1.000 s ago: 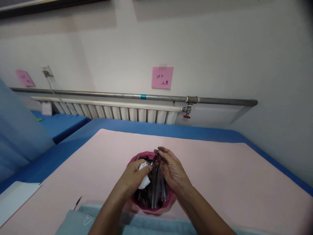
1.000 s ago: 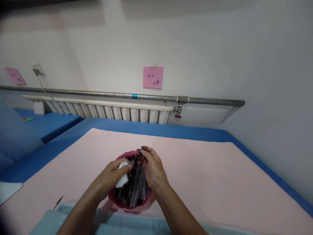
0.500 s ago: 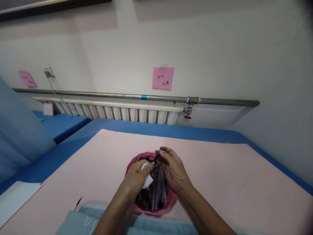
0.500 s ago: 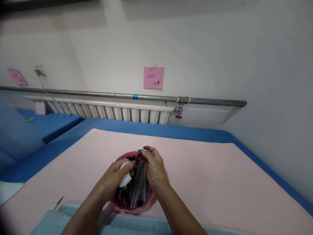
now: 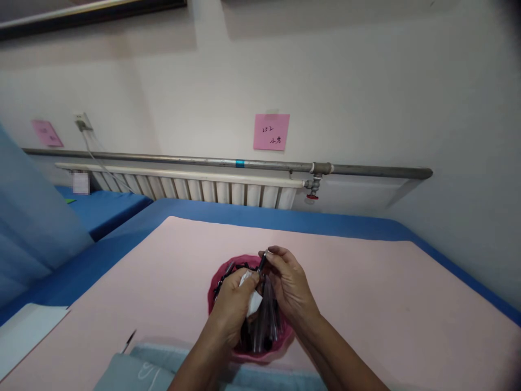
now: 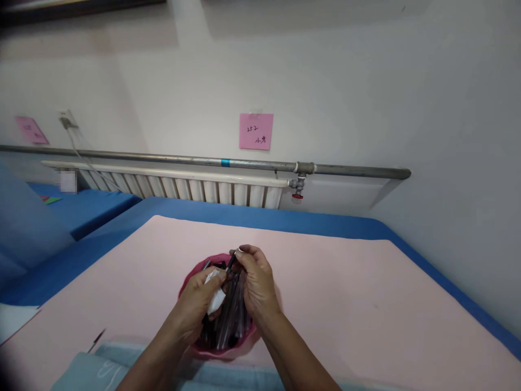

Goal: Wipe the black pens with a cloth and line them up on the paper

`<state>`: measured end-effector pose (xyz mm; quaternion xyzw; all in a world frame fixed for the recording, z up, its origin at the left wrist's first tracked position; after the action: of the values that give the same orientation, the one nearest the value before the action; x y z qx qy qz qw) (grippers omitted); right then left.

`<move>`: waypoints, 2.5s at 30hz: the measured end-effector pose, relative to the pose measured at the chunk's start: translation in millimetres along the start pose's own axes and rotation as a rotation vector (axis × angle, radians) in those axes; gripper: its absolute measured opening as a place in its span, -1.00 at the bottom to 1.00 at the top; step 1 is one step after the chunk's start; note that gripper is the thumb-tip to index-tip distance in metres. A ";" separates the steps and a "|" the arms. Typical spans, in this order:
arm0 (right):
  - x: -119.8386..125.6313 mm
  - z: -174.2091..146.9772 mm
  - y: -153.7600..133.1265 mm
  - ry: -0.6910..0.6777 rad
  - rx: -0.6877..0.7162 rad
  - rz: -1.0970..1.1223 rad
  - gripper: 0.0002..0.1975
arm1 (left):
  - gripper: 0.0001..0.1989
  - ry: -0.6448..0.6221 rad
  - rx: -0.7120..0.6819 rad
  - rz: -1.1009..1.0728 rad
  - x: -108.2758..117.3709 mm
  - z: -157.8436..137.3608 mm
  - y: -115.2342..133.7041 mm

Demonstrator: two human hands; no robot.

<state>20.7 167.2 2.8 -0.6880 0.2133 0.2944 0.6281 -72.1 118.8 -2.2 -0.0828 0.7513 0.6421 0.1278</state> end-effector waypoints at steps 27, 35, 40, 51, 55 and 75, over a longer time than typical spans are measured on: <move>-14.7 -3.9 -5.2 -0.154 -0.214 0.057 -0.61 | -0.76 0.011 -0.097 0.183 0.1 1.0 3.0; -15.9 -4.9 -17.5 -0.117 -0.129 -0.087 -0.53 | -0.77 0.068 -0.135 0.186 14.7 1.4 13.8; -10.5 -1.9 -23.6 -0.101 -0.040 -0.159 -0.63 | -0.77 0.087 -0.162 0.228 16.2 0.7 20.1; -20.5 -3.6 -9.1 -0.230 -0.131 -0.147 -0.78 | -0.68 -0.101 0.027 -0.069 0.0 -4.2 13.1; -20.5 -3.8 -8.9 -0.237 -0.146 -0.149 -0.77 | -0.69 -0.130 0.057 -0.067 1.8 -4.6 11.7; -11.3 0.5 -9.0 -0.142 -0.058 -0.220 -0.83 | -0.84 0.062 -0.391 0.696 13.0 -13.2 56.5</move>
<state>18.2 167.9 17.1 -0.7026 0.0831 0.2776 0.6499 -101.9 115.4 49.1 0.1344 0.6017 0.7751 -0.1383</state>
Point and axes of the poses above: each hand's wrist, its own z-axis towards the middle knuckle, its own x-axis out of the back of the hand, y = z × x, the point moved 9 cm from there along z, towards the middle knuckle, and after that the axes turned 6 degrees about -y, right-handed, at the moved point
